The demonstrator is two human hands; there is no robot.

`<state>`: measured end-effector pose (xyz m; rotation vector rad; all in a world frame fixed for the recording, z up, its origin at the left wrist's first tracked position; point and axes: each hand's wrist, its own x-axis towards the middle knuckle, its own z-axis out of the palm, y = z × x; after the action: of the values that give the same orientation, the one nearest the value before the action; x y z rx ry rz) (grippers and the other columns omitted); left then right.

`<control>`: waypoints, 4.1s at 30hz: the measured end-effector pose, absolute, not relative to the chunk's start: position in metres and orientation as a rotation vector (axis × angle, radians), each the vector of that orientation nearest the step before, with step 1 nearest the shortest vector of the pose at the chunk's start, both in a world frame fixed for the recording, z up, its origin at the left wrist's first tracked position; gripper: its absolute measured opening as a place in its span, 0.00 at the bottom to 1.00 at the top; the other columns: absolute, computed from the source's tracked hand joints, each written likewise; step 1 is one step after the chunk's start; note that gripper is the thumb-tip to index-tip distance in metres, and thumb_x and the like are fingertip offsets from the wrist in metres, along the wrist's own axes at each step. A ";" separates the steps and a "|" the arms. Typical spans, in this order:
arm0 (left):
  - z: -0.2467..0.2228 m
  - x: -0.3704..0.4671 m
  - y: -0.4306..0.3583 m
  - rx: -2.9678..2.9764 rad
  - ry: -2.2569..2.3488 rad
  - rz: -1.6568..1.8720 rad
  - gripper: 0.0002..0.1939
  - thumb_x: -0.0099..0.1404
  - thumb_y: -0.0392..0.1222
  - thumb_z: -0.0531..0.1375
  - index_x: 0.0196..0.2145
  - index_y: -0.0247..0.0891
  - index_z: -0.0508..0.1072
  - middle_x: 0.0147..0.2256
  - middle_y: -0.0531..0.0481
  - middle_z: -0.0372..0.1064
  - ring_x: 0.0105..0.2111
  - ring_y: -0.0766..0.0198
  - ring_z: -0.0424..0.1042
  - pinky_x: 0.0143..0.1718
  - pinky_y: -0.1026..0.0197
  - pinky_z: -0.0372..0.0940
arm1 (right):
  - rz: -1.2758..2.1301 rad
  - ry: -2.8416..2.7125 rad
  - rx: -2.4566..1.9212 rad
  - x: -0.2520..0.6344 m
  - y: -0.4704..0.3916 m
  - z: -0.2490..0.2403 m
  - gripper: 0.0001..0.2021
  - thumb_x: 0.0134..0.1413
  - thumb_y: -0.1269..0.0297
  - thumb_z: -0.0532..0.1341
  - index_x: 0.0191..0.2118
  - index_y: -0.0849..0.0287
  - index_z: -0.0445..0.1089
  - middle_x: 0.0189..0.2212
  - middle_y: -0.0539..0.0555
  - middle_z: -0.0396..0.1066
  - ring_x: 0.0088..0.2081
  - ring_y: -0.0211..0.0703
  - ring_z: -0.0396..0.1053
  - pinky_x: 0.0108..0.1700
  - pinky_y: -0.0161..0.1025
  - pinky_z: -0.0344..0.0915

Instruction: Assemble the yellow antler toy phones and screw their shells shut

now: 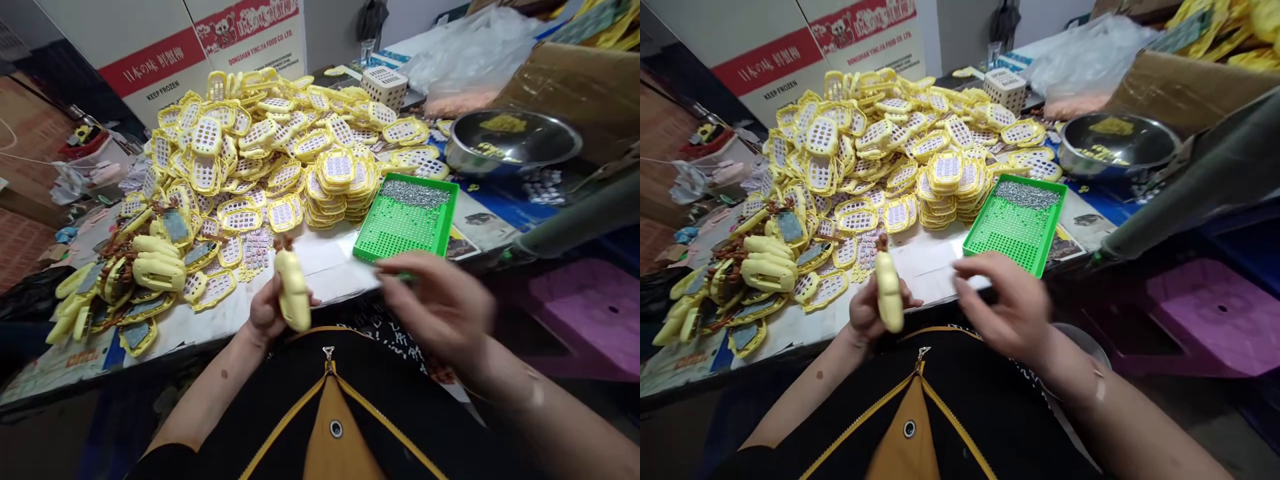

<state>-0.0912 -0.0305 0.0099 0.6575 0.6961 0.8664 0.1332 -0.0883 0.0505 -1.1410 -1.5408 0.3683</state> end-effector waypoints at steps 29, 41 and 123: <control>0.019 -0.139 -0.049 2.165 1.237 1.041 0.19 0.53 0.34 0.63 0.44 0.46 0.74 0.49 0.45 0.74 0.51 0.53 0.70 0.64 0.40 0.35 | 0.795 -1.742 -0.668 0.095 -0.056 -0.016 0.12 0.56 0.62 0.62 0.46 0.46 0.75 0.46 0.58 0.71 0.37 0.45 0.76 0.33 0.41 0.78; 0.031 -0.137 -0.069 2.028 1.296 1.024 0.14 0.52 0.42 0.68 0.39 0.45 0.78 0.36 0.46 0.78 0.38 0.54 0.74 0.53 0.46 0.60 | 0.400 -1.956 -0.841 0.085 -0.061 0.002 0.28 0.47 0.56 0.69 0.55 0.52 0.65 0.42 0.60 0.73 0.42 0.51 0.73 0.37 0.47 0.73; 0.002 -0.313 -0.003 3.293 1.807 0.915 0.19 0.62 0.35 0.61 0.50 0.52 0.71 0.44 0.52 0.76 0.52 0.60 0.67 0.64 0.48 0.48 | 0.603 -2.636 -0.775 0.028 -0.006 -0.025 0.11 0.64 0.64 0.52 0.38 0.56 0.71 0.29 0.55 0.70 0.32 0.43 0.67 0.36 0.42 0.63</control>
<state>-0.3133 -0.0028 0.0016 3.2930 1.8074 0.9148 0.0278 -0.0061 -0.0247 -0.7747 -2.6362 0.6033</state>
